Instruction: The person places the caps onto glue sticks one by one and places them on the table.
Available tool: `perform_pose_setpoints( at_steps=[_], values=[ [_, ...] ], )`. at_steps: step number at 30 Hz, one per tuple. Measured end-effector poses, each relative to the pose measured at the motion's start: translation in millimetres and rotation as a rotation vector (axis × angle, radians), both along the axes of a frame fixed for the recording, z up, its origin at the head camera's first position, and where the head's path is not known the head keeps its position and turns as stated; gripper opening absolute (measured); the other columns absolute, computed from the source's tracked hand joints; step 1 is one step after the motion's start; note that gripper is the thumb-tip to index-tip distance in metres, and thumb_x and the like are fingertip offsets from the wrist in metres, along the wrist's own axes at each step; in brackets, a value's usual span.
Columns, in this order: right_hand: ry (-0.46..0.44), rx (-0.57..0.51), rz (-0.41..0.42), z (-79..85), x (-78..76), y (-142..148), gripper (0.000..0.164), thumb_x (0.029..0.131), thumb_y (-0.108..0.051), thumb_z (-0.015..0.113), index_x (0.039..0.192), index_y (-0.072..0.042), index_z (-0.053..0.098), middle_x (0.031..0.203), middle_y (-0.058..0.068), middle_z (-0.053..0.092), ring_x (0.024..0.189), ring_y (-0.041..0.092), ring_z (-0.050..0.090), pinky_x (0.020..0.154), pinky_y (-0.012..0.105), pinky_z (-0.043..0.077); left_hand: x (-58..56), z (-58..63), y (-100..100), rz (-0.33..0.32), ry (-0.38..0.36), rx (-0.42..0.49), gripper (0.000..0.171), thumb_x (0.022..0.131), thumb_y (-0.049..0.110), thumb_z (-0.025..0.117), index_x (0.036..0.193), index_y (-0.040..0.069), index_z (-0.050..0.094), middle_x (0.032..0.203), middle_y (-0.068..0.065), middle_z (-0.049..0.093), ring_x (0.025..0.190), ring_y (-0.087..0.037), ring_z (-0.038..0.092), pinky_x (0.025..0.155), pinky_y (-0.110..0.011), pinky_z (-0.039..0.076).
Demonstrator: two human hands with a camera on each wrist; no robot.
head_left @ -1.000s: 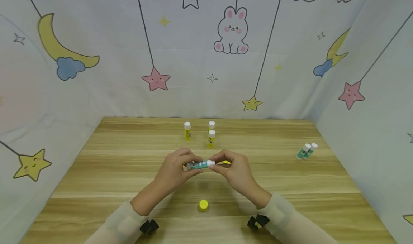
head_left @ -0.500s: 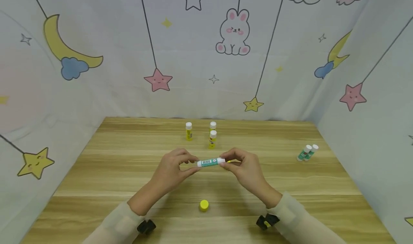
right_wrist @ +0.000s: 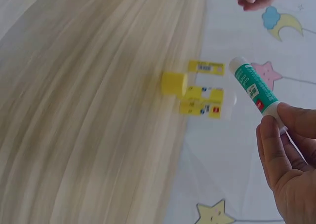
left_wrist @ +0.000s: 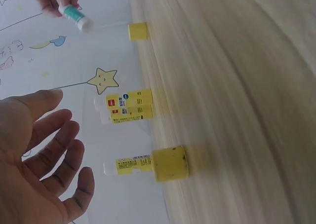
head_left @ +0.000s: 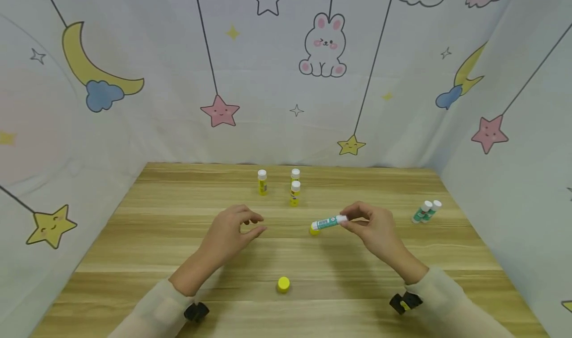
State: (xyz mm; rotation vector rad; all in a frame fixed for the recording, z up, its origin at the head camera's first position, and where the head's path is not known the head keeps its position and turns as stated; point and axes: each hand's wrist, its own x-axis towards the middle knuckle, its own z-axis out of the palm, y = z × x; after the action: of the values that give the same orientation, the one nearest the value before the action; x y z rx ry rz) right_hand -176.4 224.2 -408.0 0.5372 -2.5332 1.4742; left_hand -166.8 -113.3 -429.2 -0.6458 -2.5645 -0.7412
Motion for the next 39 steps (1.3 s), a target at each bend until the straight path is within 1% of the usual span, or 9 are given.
perform_pose_setpoints(
  at_steps=[4, 9, 14, 19, 21, 24, 27, 32, 39],
  values=[
    [0.003, 0.064, -0.045, -6.9, -2.8, 23, 0.017, 0.081, -0.016, 0.073, 0.096, -0.011, 0.067, 0.091, 0.0, 0.067, 0.085, 0.016, 0.064, 0.069, 0.022, 0.054, -0.4, 0.9, -4, 0.048, -0.031, -0.041, 0.018, 0.079, 0.034, 0.075, 0.092, 0.023, 0.071, 0.089, 0.009, 0.063, 0.081, -0.01, 0.055, 0.067, -0.028, 0.047],
    [0.027, 0.17, -0.081, -1.6, -6.5, 48, 0.018, 0.082, -0.016, 0.073, 0.098, -0.012, 0.067, 0.09, -0.001, 0.067, 0.084, 0.016, 0.064, 0.069, 0.022, 0.054, -3.1, 1.1, -8, 0.095, -0.06, -0.12, 0.027, 0.08, 0.04, 0.073, 0.096, 0.019, 0.071, 0.094, 0.006, 0.063, 0.091, -0.015, 0.056, 0.077, -0.034, 0.049],
    [0.093, 0.344, -0.1, 6.2, -15.6, 74, 0.017, 0.081, -0.011, 0.073, 0.097, -0.007, 0.067, 0.089, 0.002, 0.068, 0.081, 0.018, 0.065, 0.066, 0.024, 0.055, -4.9, -0.1, -10, 0.113, -0.055, -0.164, 0.033, 0.079, 0.04, 0.074, 0.101, 0.016, 0.07, 0.098, 0.003, 0.063, 0.095, -0.019, 0.056, 0.08, -0.036, 0.049],
    [0.148, 0.541, -0.153, 14.3, -24.1, 102, 0.015, 0.081, -0.008, 0.073, 0.095, -0.005, 0.067, 0.087, 0.008, 0.069, 0.076, 0.024, 0.067, 0.062, 0.035, 0.055, -5.8, -1.2, -11, 0.111, -0.055, -0.177, 0.034, 0.08, 0.041, 0.073, 0.101, 0.015, 0.07, 0.098, 0.002, 0.063, 0.095, -0.02, 0.056, 0.08, -0.037, 0.049],
    [0.166, 0.623, -0.185, 17.6, -26.4, 112, 0.015, 0.081, -0.009, 0.072, 0.095, -0.004, 0.068, 0.084, 0.007, 0.068, 0.072, 0.024, 0.065, 0.06, 0.038, 0.054, -6.3, -1.6, -11, 0.114, -0.057, -0.18, 0.034, 0.08, 0.041, 0.073, 0.101, 0.015, 0.07, 0.099, 0.001, 0.063, 0.095, -0.02, 0.056, 0.081, -0.037, 0.049],
    [0.17, 0.704, -0.217, 21.0, -28.3, 123, 0.015, 0.081, -0.007, 0.072, 0.094, -0.001, 0.068, 0.079, 0.008, 0.067, 0.066, 0.021, 0.061, 0.057, 0.038, 0.05, -6.8, -1.9, -10, 0.119, -0.062, -0.187, 0.037, 0.08, 0.042, 0.072, 0.104, 0.014, 0.069, 0.1, 0.001, 0.063, 0.096, -0.021, 0.055, 0.081, -0.037, 0.049],
    [0.146, 0.751, -0.217, 22.9, -30.6, 129, 0.015, 0.081, -0.003, 0.07, 0.095, 0.003, 0.067, 0.079, 0.012, 0.066, 0.066, 0.024, 0.061, 0.056, 0.039, 0.051, -5.8, -1.4, -11, 0.123, -0.068, -0.188, 0.038, 0.08, 0.042, 0.072, 0.105, 0.014, 0.069, 0.1, 0.0, 0.062, 0.096, -0.021, 0.055, 0.081, -0.038, 0.049],
    [0.095, 0.811, -0.197, 17.2, -35.8, 135, 0.017, 0.083, 0.001, 0.067, 0.098, 0.007, 0.064, 0.089, 0.023, 0.066, 0.079, 0.036, 0.064, 0.063, 0.043, 0.054, -4.1, -1.3, -11, 0.121, -0.079, -0.177, 0.038, 0.081, 0.044, 0.071, 0.105, 0.014, 0.069, 0.1, 0.001, 0.062, 0.097, -0.021, 0.055, 0.082, -0.038, 0.048],
    [0.132, 0.841, -0.208, 6.2, -42.8, 143, 0.019, 0.083, 0.002, 0.066, 0.1, 0.008, 0.063, 0.092, 0.025, 0.064, 0.081, 0.038, 0.063, 0.066, 0.045, 0.053, -4.0, -3.4, -12, 0.119, -0.061, -0.177, 0.037, 0.081, 0.043, 0.071, 0.103, 0.014, 0.069, 0.099, 0.002, 0.062, 0.096, -0.02, 0.056, 0.082, -0.037, 0.048]
  ],
)
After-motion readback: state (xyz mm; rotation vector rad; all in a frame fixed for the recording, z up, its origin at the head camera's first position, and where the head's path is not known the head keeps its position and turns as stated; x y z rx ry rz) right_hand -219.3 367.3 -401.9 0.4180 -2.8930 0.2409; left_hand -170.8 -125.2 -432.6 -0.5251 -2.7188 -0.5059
